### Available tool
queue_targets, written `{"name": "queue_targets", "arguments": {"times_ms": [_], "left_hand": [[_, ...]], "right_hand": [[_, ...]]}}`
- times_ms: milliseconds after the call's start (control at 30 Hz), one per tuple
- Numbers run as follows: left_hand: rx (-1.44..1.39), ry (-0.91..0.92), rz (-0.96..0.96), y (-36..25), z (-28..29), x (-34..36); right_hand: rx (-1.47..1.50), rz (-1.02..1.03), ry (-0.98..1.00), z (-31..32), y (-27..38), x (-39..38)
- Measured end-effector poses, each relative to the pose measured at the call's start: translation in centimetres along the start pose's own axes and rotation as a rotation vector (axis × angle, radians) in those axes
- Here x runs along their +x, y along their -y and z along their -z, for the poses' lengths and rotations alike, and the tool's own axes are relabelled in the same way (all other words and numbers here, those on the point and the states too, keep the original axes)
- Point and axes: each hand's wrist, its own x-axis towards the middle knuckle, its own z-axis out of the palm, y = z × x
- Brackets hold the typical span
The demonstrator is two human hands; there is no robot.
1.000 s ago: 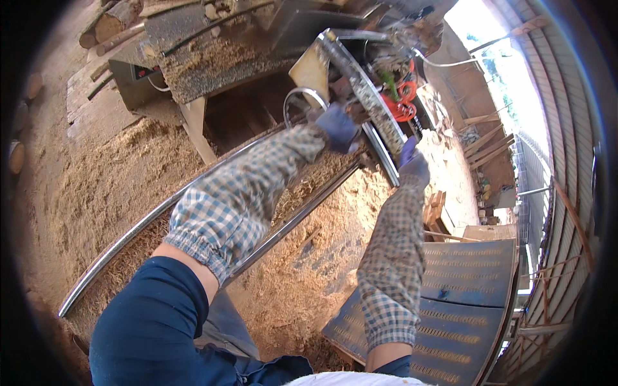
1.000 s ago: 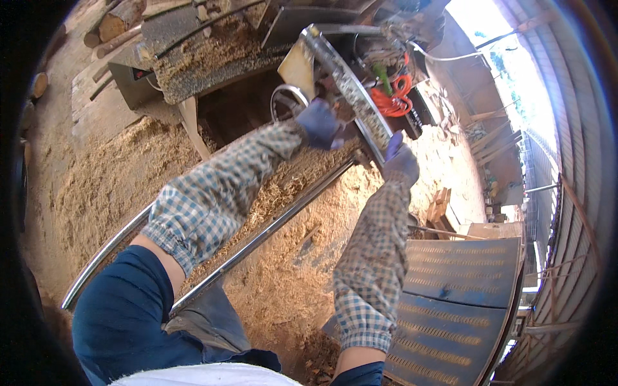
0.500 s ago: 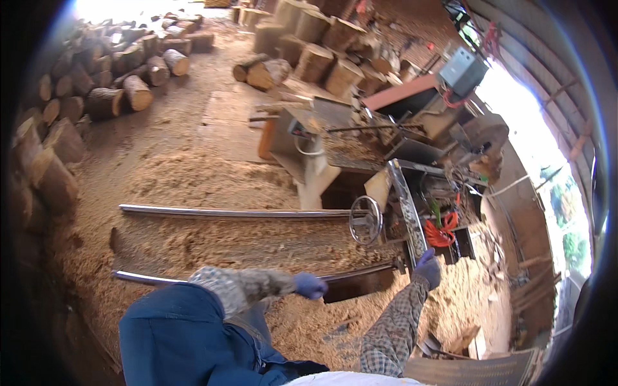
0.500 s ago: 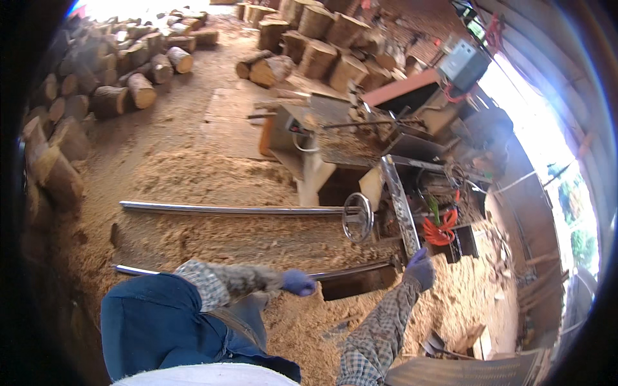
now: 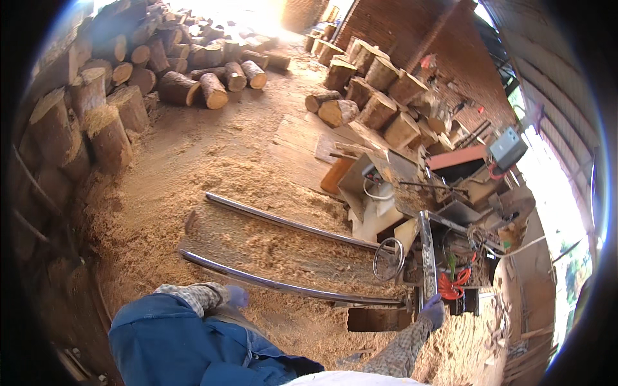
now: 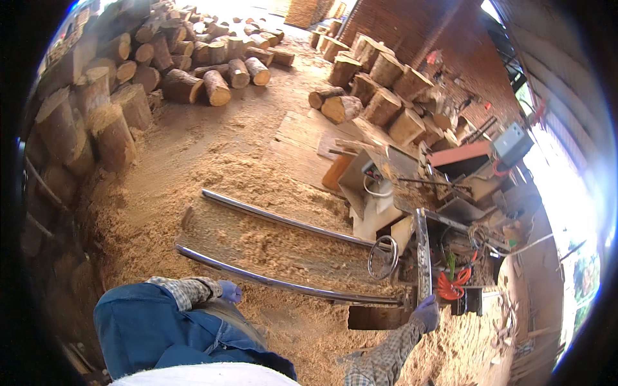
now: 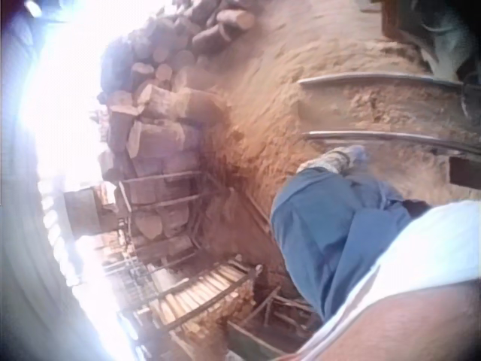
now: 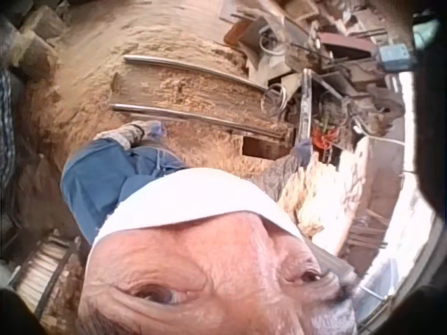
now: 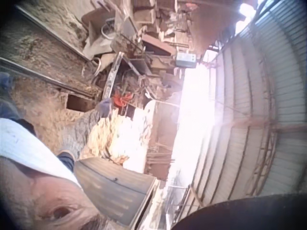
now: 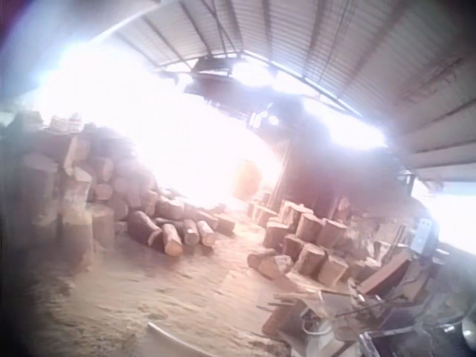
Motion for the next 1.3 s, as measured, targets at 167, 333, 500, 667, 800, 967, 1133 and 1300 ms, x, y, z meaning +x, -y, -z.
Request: {"name": "queue_targets", "arguments": {"times_ms": [167, 333, 500, 667, 800, 967, 1133, 1300], "left_hand": [[-0.072, 0.015, -0.031, 7.1, -0.8, -4.2], [0.031, -0.122, 0.151, 16.9, 2.5, -16.0], [0.009, -0.07, 0.586, 30.8, 6.6, -26.5], [-0.068, -0.292, 0.585, 35.2, 9.1, -30.9], [-0.369, -0.283, 0.579, 35.8, 8.3, -29.3], [-0.297, -0.204, 0.408, 35.9, 11.4, -26.2], [-0.044, -0.069, -0.001, 45.7, 19.6, -23.3], [-0.187, -0.254, 0.435, 45.9, 33.6, -21.9]], "right_hand": [[0.078, -0.005, 0.079, 3.1, 2.9, -4.0], [-0.018, -0.09, 0.145, 4.3, 4.9, -7.1], [-0.047, -0.122, 0.11, 5.8, 7.6, -10.2], [-0.126, -0.126, 0.069, 7.6, 12.5, -13.0], [-0.134, -0.129, 0.045, 9.2, 16.8, -15.3], [-0.139, -0.15, 0.018, 9.2, 20.7, -16.2], [-0.123, -0.177, 0.069, 7.5, 19.7, -15.6], [-0.097, -0.156, 0.211, 3.6, 15.4, -14.3]]}}
